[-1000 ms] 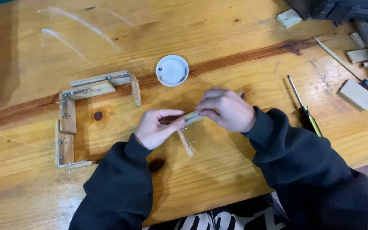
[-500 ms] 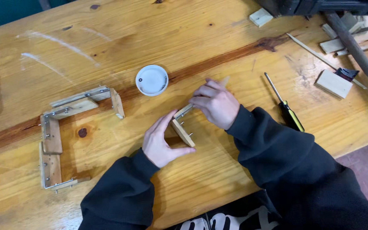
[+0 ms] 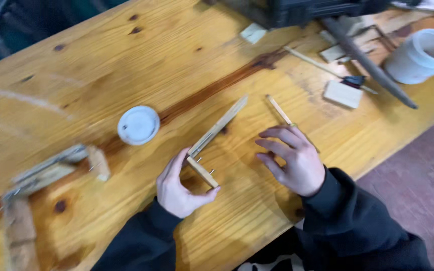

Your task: The person assembles a small wooden frame by attaching metal brackets to wooden pieces using a screwdriver. They repeatedly pick up brackets, align them with the wood, and tighten screws to secure the components.

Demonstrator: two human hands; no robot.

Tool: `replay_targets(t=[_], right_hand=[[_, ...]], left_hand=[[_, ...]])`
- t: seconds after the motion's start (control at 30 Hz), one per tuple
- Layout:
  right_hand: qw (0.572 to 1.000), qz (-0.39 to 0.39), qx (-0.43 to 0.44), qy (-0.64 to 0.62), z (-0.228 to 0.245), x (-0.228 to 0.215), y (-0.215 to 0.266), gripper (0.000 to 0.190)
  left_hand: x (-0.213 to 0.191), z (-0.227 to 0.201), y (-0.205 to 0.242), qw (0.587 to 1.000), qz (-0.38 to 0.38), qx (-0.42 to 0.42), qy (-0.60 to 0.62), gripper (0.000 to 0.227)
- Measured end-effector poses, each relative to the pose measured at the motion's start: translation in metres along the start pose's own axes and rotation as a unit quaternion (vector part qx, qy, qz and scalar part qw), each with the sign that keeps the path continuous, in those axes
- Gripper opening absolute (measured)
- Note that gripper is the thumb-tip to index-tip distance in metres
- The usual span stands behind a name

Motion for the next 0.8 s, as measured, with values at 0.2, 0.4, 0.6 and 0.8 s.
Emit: replay_targets(t=[0.2, 0.4, 0.6, 0.8], right_hand=[[0.975, -0.055, 0.097, 0.194, -0.064, -0.026, 0.051, 0.034], [0.963, 0.021, 0.199, 0.179, -0.101, -0.012, 0.071, 0.046], [0.937, 0.016, 0.33, -0.113, -0.078, -0.015, 0.083, 0.041], [0.844, 0.132, 0.392, -0.34, -0.026, 0.03, 0.097, 0.036]], left_hand=[[0.048, -0.033, -0.03, 0.999, -0.002, 0.039, 0.02, 0.1], [0.066, -0.035, -0.037, 0.999, -0.004, 0.03, 0.013, 0.104], [0.043, -0.014, -0.029, 0.998, -0.042, -0.027, 0.041, 0.107], [0.002, -0.012, -0.019, 0.995, -0.059, -0.055, 0.065, 0.107]])
Point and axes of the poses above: each hand's wrist, its own y-axis away from the middle knuckle, its own x-axis out of the palm, z = x × y, the point moved 4 cm from there along -y, towards the middle knuckle, and after that the axes turned 4 degrees about -z, right-handed, at the moved point
